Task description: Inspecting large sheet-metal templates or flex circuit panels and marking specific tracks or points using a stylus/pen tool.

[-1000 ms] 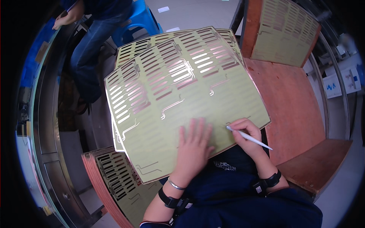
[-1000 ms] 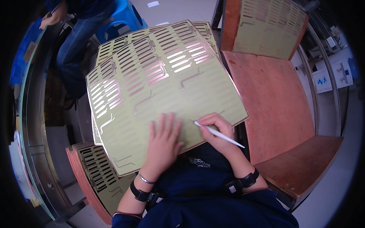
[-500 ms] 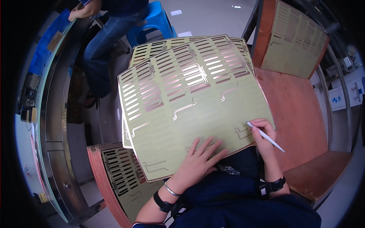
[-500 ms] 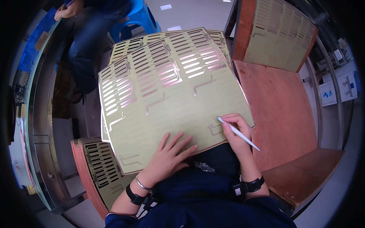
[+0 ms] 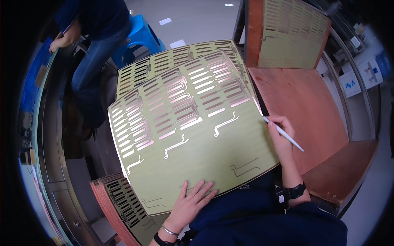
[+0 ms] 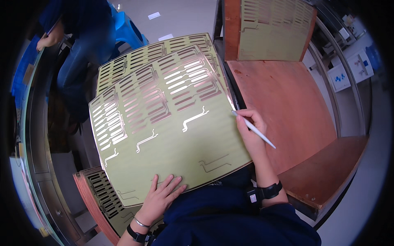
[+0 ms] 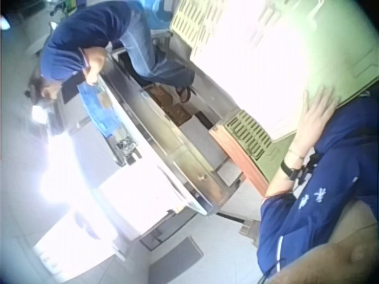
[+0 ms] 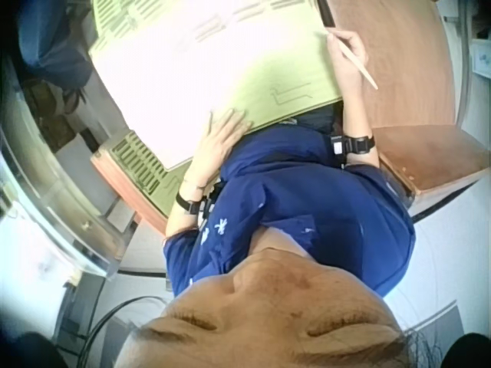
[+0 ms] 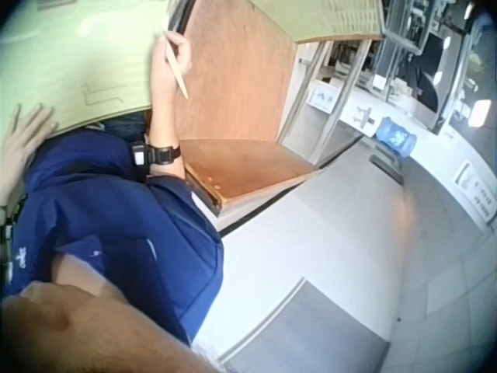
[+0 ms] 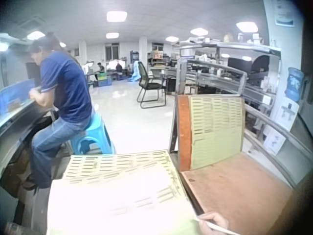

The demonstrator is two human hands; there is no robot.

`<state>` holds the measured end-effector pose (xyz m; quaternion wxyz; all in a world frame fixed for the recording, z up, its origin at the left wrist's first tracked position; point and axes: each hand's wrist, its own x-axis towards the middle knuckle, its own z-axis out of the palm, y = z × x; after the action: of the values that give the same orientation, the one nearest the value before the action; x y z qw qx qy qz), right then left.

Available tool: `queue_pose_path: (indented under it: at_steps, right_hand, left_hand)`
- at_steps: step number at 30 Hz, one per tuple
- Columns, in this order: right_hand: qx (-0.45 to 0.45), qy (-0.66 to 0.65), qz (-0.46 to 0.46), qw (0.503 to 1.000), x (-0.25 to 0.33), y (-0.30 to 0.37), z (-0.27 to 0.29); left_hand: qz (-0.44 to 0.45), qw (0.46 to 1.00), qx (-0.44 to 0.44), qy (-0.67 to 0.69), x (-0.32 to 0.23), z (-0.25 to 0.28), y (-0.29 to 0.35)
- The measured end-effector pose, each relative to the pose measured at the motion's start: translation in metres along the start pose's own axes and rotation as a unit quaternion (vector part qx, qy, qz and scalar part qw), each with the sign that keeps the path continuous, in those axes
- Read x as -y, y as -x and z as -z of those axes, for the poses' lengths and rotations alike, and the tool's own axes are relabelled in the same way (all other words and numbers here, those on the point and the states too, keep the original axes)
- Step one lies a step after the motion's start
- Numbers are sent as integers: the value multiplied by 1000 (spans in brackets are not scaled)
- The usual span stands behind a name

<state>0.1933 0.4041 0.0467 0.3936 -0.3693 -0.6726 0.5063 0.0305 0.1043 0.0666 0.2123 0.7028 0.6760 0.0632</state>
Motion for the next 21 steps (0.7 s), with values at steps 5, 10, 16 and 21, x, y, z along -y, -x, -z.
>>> queue_pose_path:
  at_steps: [5, 10, 16, 21]
  right_hand:
    - [-53, -20, -10, 998, -6, -5, 8]
    - [-45, -38, -13, 998, -5, 0, 8]
    - [-2, -70, -13, 997, 0, 15, 8]
    - [176, 31, 134, 975, 4, 31, 5]
  left_hand:
    - [49, 989, 17, 138, 7, 15, -23]
    - [186, 971, -152, -6, 37, 20, -87]
    - [-59, 997, -47, 19, -22, 7, -140]
    - [-213, 964, -16, 160, -31, 2, -117]
